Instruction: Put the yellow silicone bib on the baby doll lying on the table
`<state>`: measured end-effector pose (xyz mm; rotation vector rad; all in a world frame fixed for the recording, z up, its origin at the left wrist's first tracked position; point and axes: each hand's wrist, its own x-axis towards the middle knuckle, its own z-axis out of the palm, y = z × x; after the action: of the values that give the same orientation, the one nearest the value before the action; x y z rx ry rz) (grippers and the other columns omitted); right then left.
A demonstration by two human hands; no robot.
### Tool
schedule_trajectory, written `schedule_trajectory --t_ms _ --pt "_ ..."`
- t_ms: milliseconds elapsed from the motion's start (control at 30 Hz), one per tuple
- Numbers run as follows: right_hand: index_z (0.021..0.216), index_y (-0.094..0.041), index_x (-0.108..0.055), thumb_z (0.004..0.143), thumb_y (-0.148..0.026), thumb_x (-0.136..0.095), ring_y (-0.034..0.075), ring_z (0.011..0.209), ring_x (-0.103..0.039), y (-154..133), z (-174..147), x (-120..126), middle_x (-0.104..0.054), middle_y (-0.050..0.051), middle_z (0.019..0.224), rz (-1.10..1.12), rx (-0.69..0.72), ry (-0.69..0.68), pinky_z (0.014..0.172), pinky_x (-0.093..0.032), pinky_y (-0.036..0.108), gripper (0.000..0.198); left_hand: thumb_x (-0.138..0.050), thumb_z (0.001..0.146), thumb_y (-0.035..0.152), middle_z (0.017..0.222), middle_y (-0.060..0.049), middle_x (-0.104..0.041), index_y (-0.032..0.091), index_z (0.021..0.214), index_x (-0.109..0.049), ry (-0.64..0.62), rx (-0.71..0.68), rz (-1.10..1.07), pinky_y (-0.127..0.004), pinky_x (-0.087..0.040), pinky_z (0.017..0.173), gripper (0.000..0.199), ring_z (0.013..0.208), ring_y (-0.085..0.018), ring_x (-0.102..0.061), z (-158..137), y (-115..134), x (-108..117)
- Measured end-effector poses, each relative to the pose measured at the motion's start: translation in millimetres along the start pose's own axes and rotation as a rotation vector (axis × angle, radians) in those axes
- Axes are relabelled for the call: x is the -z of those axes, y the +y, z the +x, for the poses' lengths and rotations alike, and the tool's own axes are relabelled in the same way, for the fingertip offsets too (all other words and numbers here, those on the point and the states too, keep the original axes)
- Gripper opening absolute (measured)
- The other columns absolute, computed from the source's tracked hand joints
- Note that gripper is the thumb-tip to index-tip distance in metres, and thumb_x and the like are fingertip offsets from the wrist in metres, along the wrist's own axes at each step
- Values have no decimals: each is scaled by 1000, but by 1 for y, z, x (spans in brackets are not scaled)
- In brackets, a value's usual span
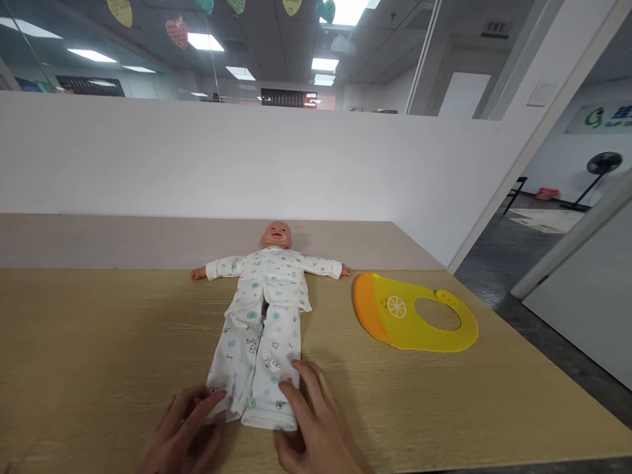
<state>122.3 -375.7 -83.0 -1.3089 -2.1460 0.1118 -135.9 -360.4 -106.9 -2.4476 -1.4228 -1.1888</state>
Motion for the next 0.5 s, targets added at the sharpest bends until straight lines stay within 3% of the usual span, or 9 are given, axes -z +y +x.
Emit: schedule_trajectory --t_ms 67,167,500 --pt "121 -26 -49 71 -17 -50 14 132 -27 -2 -2 -6 -24 0 141 -91 -17 33 107 -39 27 51 -53 81 16 100 -8 -58 24 106 -62 25 -106 162 -27 -52 73 27 86 -17 -58 7 -8 -6" --pt "120 -26 -50 68 -13 -47 14 130 -30 2 -1 -14 -25 -2 141 -167 -56 38 103 -43 27 54 -47 82 10 104 -9 -56 23 107 -60 -23 -142 274 -28 -51 73 32 91 -19 -57 9 -14 -11" --pt "126 -27 -48 71 -19 -47 14 131 -31 15 -11 -21 -20 -2 143 -168 -158 -78 103 -44 26 56 -49 78 15 119 -12 -53 19 115 -53 -65 -126 183 -27 -52 81 38 105 -19 -56 14 -14 10"
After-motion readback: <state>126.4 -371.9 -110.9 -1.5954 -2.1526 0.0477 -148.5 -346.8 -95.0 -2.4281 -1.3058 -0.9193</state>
